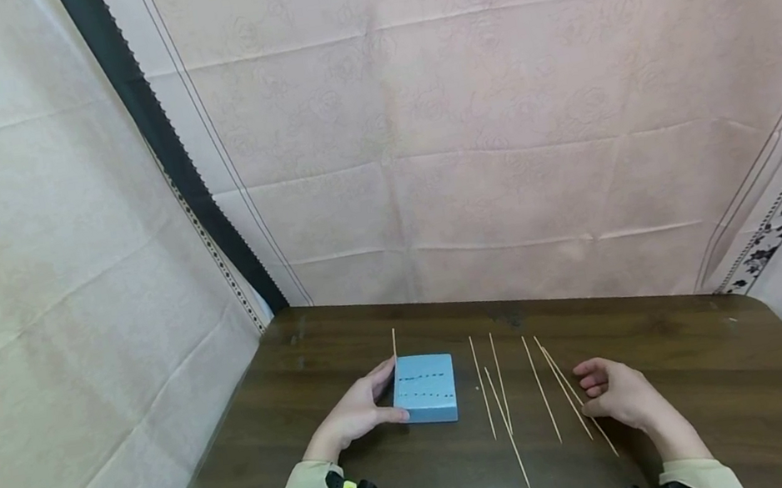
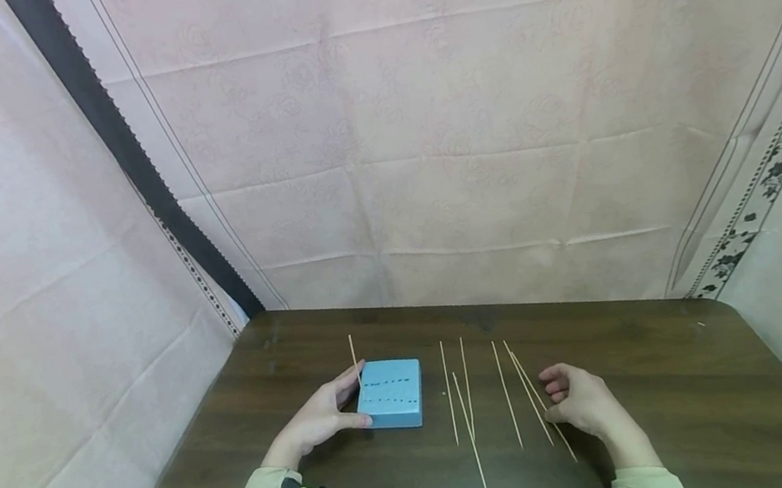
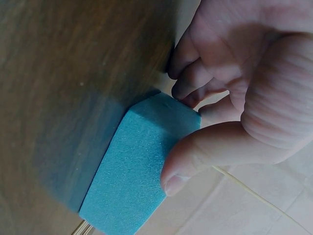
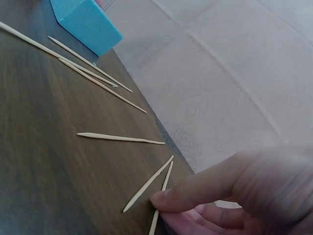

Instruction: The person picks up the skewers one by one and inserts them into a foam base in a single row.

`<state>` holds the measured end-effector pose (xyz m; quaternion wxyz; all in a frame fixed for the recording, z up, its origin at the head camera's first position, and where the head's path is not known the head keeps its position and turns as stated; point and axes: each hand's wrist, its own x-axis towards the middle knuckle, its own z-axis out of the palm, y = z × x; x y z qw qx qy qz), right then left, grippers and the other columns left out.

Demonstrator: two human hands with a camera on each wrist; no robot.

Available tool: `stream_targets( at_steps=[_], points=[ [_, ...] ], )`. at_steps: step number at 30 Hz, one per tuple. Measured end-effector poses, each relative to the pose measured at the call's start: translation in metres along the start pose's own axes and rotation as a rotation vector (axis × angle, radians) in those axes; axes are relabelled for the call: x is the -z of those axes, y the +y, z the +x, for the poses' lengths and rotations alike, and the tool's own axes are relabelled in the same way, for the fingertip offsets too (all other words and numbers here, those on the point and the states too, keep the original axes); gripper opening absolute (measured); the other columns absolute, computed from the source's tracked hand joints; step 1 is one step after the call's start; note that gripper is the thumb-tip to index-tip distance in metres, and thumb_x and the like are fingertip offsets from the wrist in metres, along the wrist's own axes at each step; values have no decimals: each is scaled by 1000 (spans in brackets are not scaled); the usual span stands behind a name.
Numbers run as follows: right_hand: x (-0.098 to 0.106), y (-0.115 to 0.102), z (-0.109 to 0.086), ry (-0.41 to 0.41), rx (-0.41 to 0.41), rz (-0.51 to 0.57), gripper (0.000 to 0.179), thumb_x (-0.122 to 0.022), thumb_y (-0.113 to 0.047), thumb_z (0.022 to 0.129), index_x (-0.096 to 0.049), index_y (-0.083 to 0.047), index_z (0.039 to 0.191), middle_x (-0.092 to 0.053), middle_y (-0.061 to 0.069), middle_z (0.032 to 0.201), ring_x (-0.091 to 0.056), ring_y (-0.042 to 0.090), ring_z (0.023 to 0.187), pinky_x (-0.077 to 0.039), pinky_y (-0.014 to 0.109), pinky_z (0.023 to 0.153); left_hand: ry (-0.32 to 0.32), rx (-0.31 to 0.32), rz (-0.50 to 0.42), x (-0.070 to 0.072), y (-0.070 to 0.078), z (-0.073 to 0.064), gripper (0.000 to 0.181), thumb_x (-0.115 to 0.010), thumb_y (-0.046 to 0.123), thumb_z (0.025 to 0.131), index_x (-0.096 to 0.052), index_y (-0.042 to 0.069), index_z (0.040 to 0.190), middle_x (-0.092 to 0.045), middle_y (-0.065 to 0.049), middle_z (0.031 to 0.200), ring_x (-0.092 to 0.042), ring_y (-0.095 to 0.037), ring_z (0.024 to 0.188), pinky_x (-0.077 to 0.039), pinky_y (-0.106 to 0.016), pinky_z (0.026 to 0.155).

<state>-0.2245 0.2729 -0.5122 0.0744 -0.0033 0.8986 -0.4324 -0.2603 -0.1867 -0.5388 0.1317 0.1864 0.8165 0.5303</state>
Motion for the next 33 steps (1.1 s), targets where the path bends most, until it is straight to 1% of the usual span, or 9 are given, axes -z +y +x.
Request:
stream_targets(
  at_steps=[9,12,18,26,28,31,33],
  points=[
    [-1,-5,-1,3,7,-31,57,-85,6,78,-64,5,131,-68,14,113,-65,27,100,-56,38,77,7,-5,30,2,1,1,104,-90,23,88,-28,10,170,-25,-8,176,-26,-31,161,-23,-55,128],
    [-1,-6,-1,-1,6,-40,57,-84,6,79,-63,6,132,-67,14,112,-65,26,98,-55,38,76,5,-4,25,2,0,2,104,-90,23,88,-28,10,170,-25,-8,176,-26,-31,161,-23,-55,128],
    [1,-4,-2,6,-5,-43,55,-81,2,82,-63,5,134,-70,10,108,-67,24,95,-54,36,74,2,2,12,2,-2,1,104,-90,23,88,-28,10,170,-25,-7,176,-26,-31,161,-23,-56,128],
    [6,-1,-2,-11,-2,-28,52,-75,-4,91,-59,10,139,-72,10,105,-66,23,94,-54,36,74,0,-1,12,2,-2,2,104,-90,22,89,-27,10,170,-24,-8,177,-25,-32,161,-23,-55,128],
    [7,1,-3,-18,1,7,52,-73,-3,94,-56,12,140,-72,13,106,-67,22,94,-55,35,76,1,-1,11,2,-2,2,104,-90,22,89,-27,10,171,-24,-8,177,-25,-32,161,-23,-56,128],
    [8,2,-4,-47,1,107,52,-68,1,97,-50,15,144,-72,18,109,-68,23,94,-59,35,78,0,0,11,2,-2,1,104,-89,22,89,-26,11,171,-24,-8,177,-25,-32,161,-23,-55,128],
    [9,3,-5,-77,10,180,53,-65,3,99,-46,18,146,-70,22,113,-70,25,97,-62,36,81,-2,-2,7,1,-2,0,104,-89,22,89,-26,10,171,-23,-8,177,-24,-31,161,-22,-55,129]
  ],
)
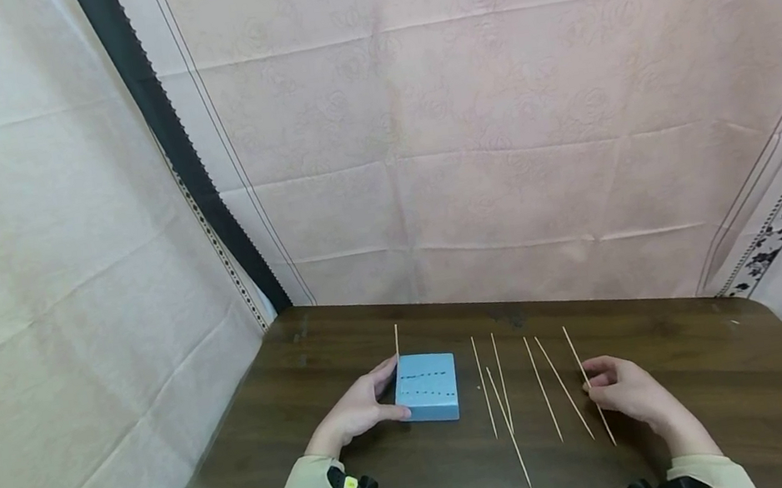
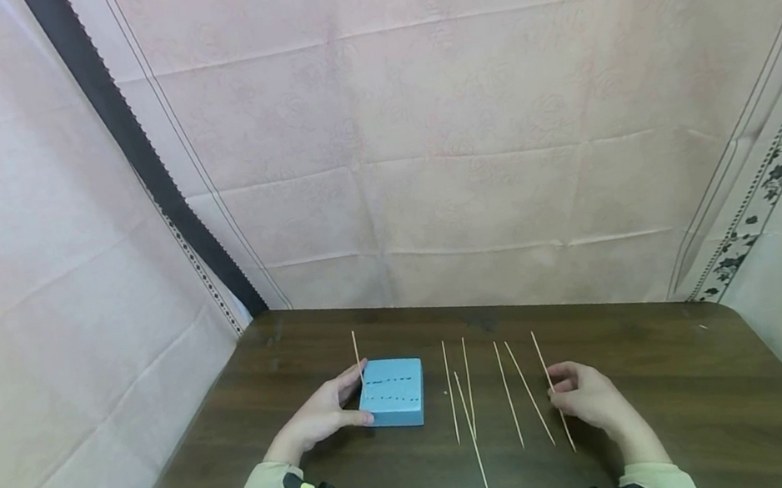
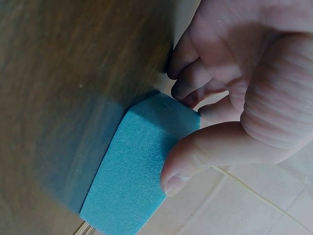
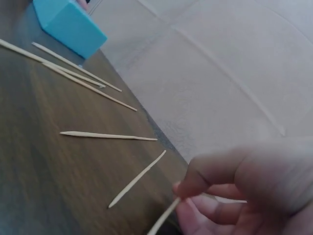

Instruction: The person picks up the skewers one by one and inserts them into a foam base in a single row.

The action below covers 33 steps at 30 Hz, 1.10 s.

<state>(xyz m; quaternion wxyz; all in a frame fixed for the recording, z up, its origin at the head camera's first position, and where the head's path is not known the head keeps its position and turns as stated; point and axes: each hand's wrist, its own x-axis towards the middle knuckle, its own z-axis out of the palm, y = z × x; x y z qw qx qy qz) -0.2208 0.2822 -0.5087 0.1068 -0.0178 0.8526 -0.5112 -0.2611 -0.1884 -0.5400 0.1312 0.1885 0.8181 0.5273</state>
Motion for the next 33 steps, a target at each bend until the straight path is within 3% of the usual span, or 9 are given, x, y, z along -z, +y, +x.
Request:
stream_targets(
  at_steps=[7,11,14,19,28,33],
  points=[
    [0,0,-1,-33,3,150,49,-60,-5,104,-49,21,145,-72,25,123,-72,27,113,-62,34,92,-6,-7,-13,-1,-2,-1,104,-89,21,89,-25,9,171,-23,-9,177,-23,-32,161,-21,-55,129],
    [-7,-6,0,-47,13,247,48,-61,-8,106,-50,17,146,-69,22,126,-70,22,110,-62,31,89,-9,-14,-16,-1,-2,0,104,-89,21,89,-25,9,171,-22,-8,177,-23,-31,162,-21,-54,129],
    [-17,-14,3,-68,61,349,47,-60,-8,108,-47,16,146,-68,18,122,-70,22,105,-63,35,87,-10,-18,-17,-1,0,0,104,-89,20,89,-25,9,171,-22,-8,177,-23,-31,162,-22,-54,129],
    [-39,-31,7,-61,138,472,39,-61,-5,108,-47,12,140,-68,15,114,-72,28,100,-65,45,86,-6,-18,-17,-2,3,0,104,-89,19,89,-25,7,170,-22,-9,177,-23,-31,162,-21,-54,129],
    [-96,-59,19,65,141,559,29,-56,-3,110,-51,-2,138,-63,23,116,-68,36,105,-66,44,83,1,-11,-20,-1,5,-2,104,-89,19,90,-25,8,170,-22,-9,177,-23,-31,162,-21,-54,129],
    [-120,-70,25,102,198,575,32,-56,-5,111,-50,-6,142,-64,25,118,-70,40,106,-66,46,81,3,-3,-18,-1,6,-3,104,-89,20,90,-25,8,170,-22,-9,177,-22,-31,162,-21,-55,129]
  ],
)
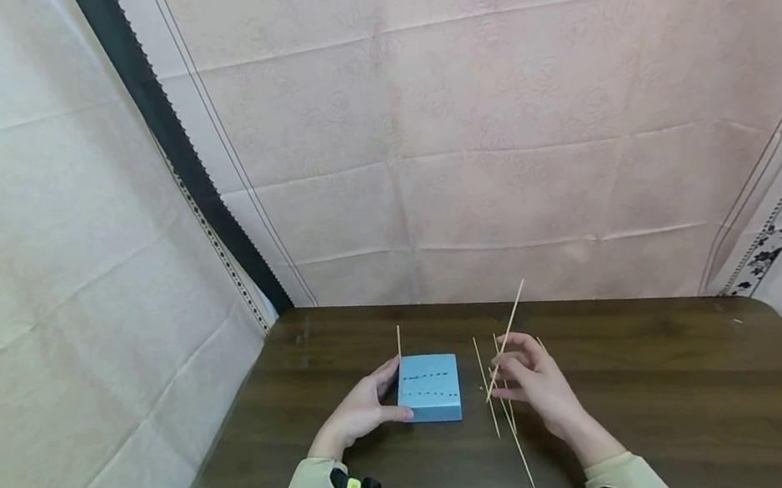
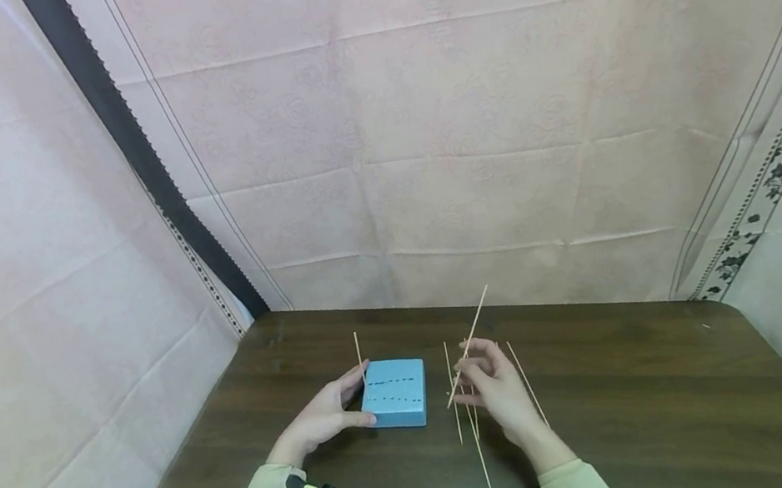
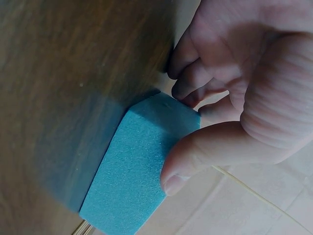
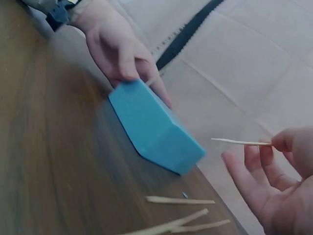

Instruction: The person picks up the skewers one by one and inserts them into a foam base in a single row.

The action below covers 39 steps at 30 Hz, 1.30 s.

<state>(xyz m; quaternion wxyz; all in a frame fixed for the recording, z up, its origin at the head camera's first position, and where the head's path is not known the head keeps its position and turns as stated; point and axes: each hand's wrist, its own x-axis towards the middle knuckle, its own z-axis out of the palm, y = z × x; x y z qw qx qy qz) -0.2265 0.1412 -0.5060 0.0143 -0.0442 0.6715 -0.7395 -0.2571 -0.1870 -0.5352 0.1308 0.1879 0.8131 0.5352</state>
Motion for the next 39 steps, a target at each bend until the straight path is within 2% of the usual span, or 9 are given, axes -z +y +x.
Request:
stream_targets(
  at_steps=[6,10,14,19,26,31,39],
  points=[
    [-24,2,3,9,48,61,35,-58,-5,110,-52,-12,144,-65,21,117,-70,47,112,-66,48,82,1,2,-8,0,-1,0,104,-90,20,89,-26,8,170,-22,-9,177,-22,-31,162,-21,-54,129],
    [-42,2,5,14,55,81,39,-60,-2,108,-52,-11,145,-64,24,123,-68,48,115,-65,46,85,0,4,-7,0,-2,1,104,-90,21,89,-26,8,170,-23,-9,177,-23,-31,162,-22,-54,129],
    [-62,4,6,0,57,95,38,-63,-1,107,-54,-6,143,-62,31,127,-70,42,112,-65,45,87,-1,1,-8,0,-3,1,105,-90,22,89,-25,7,170,-23,-10,177,-23,-31,162,-22,-54,129],
    [-80,7,7,-3,43,112,32,-66,-6,106,-58,-3,137,-64,31,127,-72,34,108,-65,43,88,-2,-8,2,1,-2,1,105,-90,26,89,-26,7,170,-25,-9,176,-26,-30,161,-23,-55,128],
    [-97,12,10,-10,51,116,28,-67,-9,107,-60,-3,133,-62,31,124,-71,37,110,-64,43,89,-9,-15,2,1,-1,1,105,-90,27,89,-25,6,170,-26,-10,176,-27,-30,160,-24,-54,128],
    [-107,17,13,-29,77,108,26,-65,-9,108,-60,-2,133,-62,27,122,-70,41,112,-63,44,91,-10,-16,-7,1,-2,2,105,-90,26,89,-25,5,170,-25,-10,176,-26,-30,161,-24,-53,128],
    [-115,23,17,-26,119,72,23,-67,-9,107,-64,-4,129,-64,22,119,-68,44,114,-61,47,95,-26,-17,-32,1,-4,3,104,-89,23,90,-25,5,170,-25,-10,176,-24,-31,161,-24,-53,128]
  ],
)
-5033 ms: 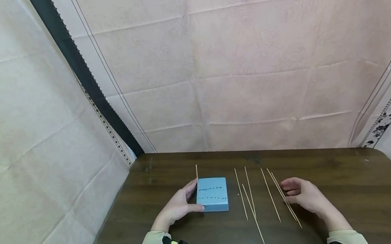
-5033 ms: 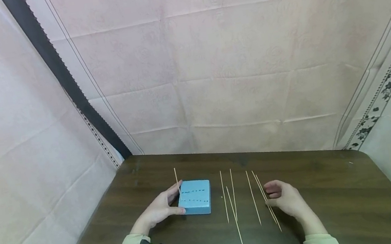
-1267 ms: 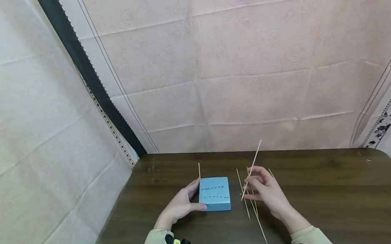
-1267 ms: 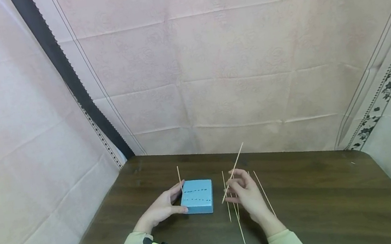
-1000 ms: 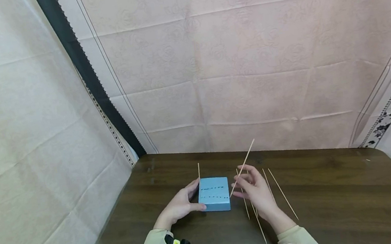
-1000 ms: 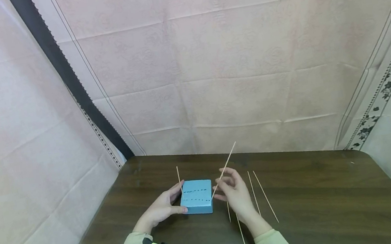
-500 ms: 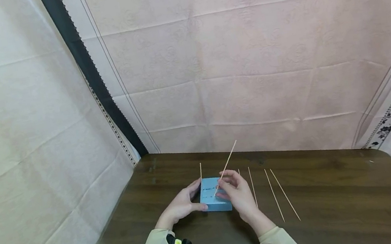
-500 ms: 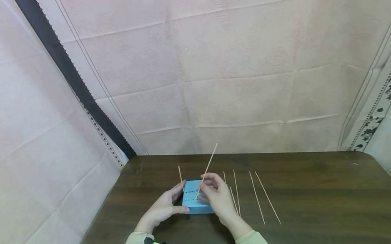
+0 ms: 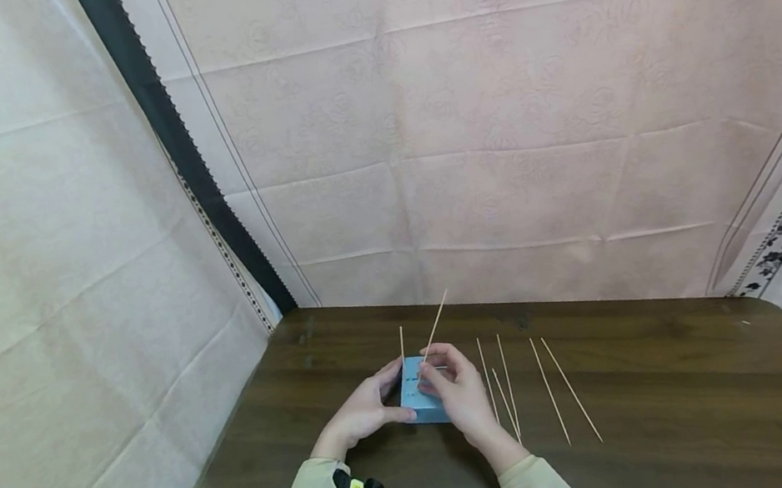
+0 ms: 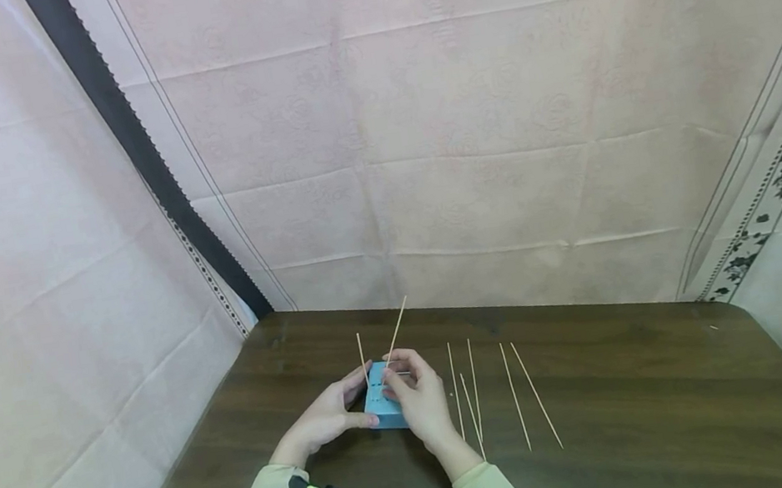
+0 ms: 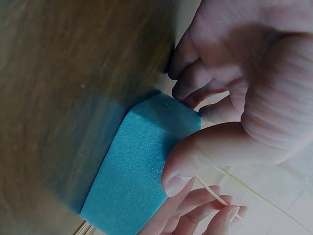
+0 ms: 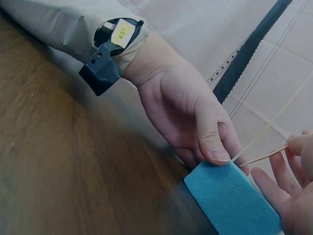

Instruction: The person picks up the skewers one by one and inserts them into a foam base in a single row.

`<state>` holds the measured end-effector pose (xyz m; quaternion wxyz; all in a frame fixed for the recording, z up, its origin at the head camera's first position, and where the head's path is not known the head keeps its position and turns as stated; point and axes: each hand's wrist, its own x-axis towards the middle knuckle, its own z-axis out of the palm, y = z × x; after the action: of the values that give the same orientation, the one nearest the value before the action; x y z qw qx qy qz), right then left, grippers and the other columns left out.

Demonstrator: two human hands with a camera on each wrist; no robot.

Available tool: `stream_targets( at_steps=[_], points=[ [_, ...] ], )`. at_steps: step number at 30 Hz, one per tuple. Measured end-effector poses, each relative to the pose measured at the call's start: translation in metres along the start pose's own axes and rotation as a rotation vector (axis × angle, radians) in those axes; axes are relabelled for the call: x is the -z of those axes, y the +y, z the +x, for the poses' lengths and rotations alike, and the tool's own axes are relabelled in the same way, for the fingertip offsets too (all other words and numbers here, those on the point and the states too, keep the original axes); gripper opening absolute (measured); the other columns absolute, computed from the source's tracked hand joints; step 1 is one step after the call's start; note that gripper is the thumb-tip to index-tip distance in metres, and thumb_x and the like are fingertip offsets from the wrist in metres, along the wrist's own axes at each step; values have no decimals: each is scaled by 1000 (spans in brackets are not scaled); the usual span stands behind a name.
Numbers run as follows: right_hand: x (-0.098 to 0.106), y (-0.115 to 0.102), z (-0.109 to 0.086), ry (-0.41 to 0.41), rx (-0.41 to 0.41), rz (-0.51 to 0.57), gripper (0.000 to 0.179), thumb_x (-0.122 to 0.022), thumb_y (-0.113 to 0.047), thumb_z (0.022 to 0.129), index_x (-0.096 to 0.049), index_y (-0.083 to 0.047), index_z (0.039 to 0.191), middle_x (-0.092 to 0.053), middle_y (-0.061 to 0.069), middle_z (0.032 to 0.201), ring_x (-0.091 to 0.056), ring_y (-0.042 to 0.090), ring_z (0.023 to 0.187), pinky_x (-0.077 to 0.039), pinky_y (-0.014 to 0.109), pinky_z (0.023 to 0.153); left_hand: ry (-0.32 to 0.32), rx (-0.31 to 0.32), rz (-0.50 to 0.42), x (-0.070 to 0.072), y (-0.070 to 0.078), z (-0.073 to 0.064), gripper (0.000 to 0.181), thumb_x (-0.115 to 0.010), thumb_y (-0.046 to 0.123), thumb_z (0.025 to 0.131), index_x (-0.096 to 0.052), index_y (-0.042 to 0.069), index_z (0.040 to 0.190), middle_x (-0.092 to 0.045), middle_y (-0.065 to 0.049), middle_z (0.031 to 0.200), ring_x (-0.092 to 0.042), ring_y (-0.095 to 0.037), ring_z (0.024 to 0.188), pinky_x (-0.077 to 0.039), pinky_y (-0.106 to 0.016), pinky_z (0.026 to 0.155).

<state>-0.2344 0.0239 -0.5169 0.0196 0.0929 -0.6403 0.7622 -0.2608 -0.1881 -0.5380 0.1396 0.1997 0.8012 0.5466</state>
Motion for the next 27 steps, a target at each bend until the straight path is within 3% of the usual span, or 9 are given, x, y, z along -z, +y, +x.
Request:
stream_targets(
  at_steps=[10,14,20,27],
  points=[
    [-1,1,-1,-20,28,-80,30,-69,-10,106,-63,3,132,-67,20,122,-71,37,111,-62,43,95,0,-8,0,-1,1,0,103,-88,22,91,-25,5,170,-24,-11,177,-24,-32,161,-24,-54,128],
    [-1,2,-2,-24,59,-157,27,-71,-12,105,-67,-1,129,-70,15,119,-73,30,106,-63,37,92,5,-8,10,-1,0,-1,103,-88,23,91,-25,5,170,-25,-10,176,-25,-31,161,-23,-54,128],
    [1,5,-2,-32,124,-341,19,-73,-20,104,-72,-10,120,-74,-3,110,-71,17,104,-56,33,94,3,-18,3,-1,-1,-1,102,-88,22,91,-26,5,170,-24,-10,177,-24,-31,161,-23,-53,128],
    [1,4,-2,-46,161,-396,12,-75,-17,103,-74,-12,114,-74,-8,106,-70,15,102,-56,37,96,-2,-20,-10,0,0,0,101,-88,22,92,-26,5,170,-24,-12,177,-24,-31,161,-22,-55,128]
  ],
)
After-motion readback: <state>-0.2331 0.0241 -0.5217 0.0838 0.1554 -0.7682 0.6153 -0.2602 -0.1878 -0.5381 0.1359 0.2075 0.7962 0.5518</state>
